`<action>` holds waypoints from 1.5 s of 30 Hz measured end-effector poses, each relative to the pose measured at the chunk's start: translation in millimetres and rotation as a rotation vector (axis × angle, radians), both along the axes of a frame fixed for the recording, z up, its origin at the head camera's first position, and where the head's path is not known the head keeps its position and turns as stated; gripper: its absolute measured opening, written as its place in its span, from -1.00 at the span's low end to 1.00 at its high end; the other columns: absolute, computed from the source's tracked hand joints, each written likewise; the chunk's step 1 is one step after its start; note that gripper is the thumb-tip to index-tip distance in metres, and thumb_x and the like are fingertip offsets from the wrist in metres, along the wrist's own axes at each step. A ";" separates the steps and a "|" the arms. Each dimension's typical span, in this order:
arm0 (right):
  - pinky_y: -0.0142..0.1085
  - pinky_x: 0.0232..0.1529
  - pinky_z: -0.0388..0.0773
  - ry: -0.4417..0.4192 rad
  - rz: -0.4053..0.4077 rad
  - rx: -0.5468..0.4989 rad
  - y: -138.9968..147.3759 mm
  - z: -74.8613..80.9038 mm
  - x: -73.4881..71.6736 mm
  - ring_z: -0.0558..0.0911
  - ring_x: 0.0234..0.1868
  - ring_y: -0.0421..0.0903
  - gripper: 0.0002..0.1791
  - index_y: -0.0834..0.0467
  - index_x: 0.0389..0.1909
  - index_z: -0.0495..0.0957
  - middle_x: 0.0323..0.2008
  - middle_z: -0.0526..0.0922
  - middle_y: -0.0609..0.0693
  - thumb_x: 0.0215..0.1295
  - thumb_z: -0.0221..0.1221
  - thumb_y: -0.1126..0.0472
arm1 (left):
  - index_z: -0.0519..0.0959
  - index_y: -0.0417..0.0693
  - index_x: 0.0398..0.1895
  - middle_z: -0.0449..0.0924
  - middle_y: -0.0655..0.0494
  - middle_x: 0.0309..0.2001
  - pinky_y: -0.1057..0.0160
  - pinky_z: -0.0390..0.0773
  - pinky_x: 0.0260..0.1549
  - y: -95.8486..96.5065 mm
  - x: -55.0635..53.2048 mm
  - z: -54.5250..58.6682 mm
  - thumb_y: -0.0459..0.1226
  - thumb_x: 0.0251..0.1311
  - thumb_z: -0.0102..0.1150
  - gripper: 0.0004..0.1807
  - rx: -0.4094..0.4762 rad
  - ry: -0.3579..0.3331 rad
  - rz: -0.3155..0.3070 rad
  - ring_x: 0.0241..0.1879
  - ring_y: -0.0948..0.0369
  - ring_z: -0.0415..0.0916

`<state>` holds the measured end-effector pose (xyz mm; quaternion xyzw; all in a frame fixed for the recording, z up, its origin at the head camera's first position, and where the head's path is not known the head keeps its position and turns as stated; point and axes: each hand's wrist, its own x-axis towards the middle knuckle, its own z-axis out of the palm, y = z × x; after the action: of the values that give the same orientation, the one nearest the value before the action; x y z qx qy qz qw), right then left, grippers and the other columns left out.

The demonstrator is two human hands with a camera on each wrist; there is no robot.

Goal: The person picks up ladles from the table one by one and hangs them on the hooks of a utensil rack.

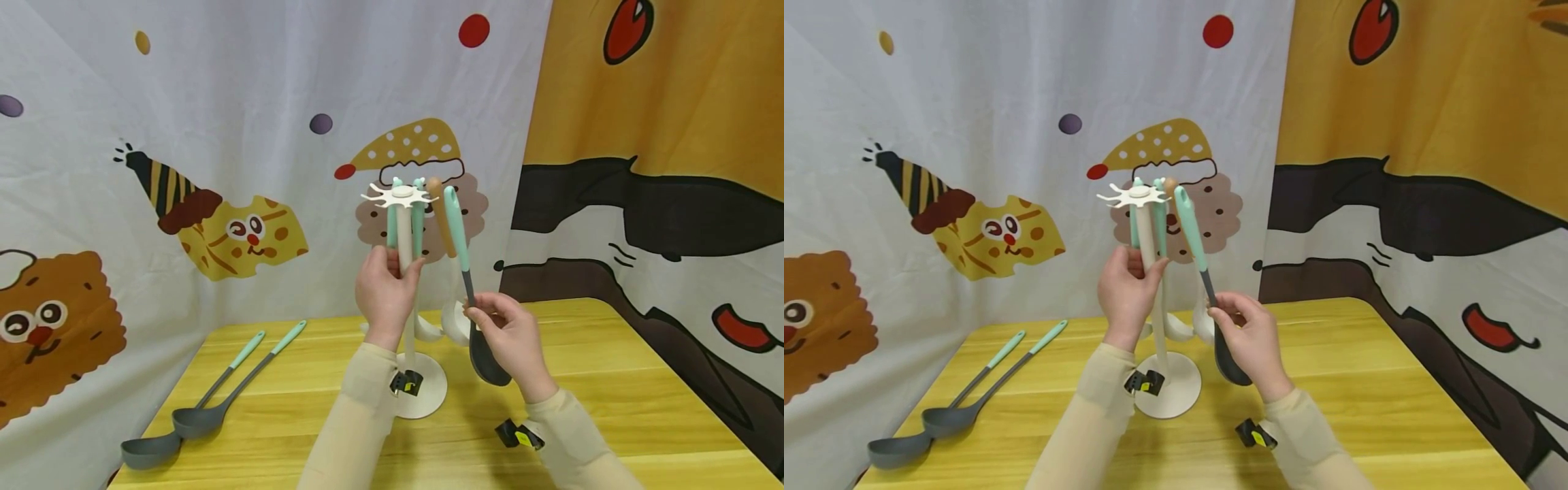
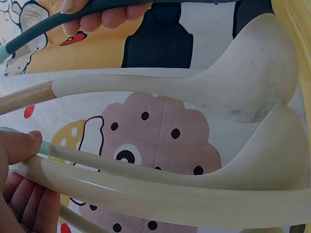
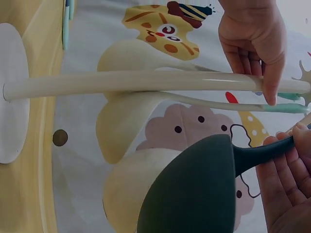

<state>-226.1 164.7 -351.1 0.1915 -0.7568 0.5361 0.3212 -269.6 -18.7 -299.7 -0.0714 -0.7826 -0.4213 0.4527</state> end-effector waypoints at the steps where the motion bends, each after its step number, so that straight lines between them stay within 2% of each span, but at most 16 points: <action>1: -0.53 -0.24 0.59 -0.006 0.000 0.000 -0.6 -0.4 -0.3 0.63 -0.27 -0.27 -0.86 0.26 -0.18 0.70 -0.26 0.72 0.05 0.24 0.32 0.38 | 0.49 -0.07 -0.44 0.51 0.11 -0.52 0.20 0.48 -0.56 0.2 0.0 -0.1 -0.08 0.06 0.49 -0.64 -0.001 0.000 -0.001 -0.53 0.18 0.50; 15: -0.52 -0.27 0.59 -0.050 -0.023 0.022 -7.6 -3.7 -2.7 0.63 -0.28 -0.24 -0.86 0.27 -0.19 0.70 -0.27 0.71 0.04 0.23 0.34 0.38 | 0.49 -0.08 -0.43 0.52 0.10 -0.51 0.20 0.49 -0.56 1.2 -0.2 -0.5 -0.09 0.07 0.49 -0.63 0.003 -0.015 -0.007 -0.52 0.18 0.51; 30: -0.42 -0.26 0.62 -0.130 0.001 0.041 -17.2 -3.1 -1.4 0.64 -0.24 -0.12 -0.83 0.26 -0.15 0.69 -0.27 0.71 0.00 0.24 0.34 0.34 | 0.50 -0.08 -0.42 0.52 0.11 -0.51 0.19 0.49 -0.56 1.5 -0.2 -0.3 -0.11 0.07 0.49 -0.66 -0.003 -0.012 -0.006 -0.53 0.18 0.51; 37: -0.39 -0.35 0.63 -0.123 0.058 0.036 -22.2 -4.1 -1.6 0.65 -0.30 -0.13 -0.84 0.27 -0.16 0.68 -0.30 0.69 0.02 0.26 0.33 0.33 | 0.50 -0.08 -0.41 0.53 0.10 -0.49 0.18 0.51 -0.54 1.0 0.3 0.6 -0.11 0.08 0.49 -0.66 0.007 -0.015 -0.009 -0.50 0.17 0.53; 45: -0.36 -0.30 0.64 -0.149 0.089 0.033 -26.2 -4.1 -1.1 0.66 -0.26 -0.07 -0.84 0.25 -0.15 0.68 -0.28 0.69 0.01 0.27 0.32 0.32 | 0.50 -0.09 -0.41 0.54 0.10 -0.49 0.18 0.51 -0.53 0.9 -0.6 -0.4 -0.10 0.07 0.49 -0.65 -0.001 0.011 -0.011 -0.50 0.18 0.53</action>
<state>-227.1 138.5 -355.2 0.1898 -0.7780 0.5503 0.2366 -270.3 -17.7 -300.1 -0.0785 -0.7801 -0.4229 0.4545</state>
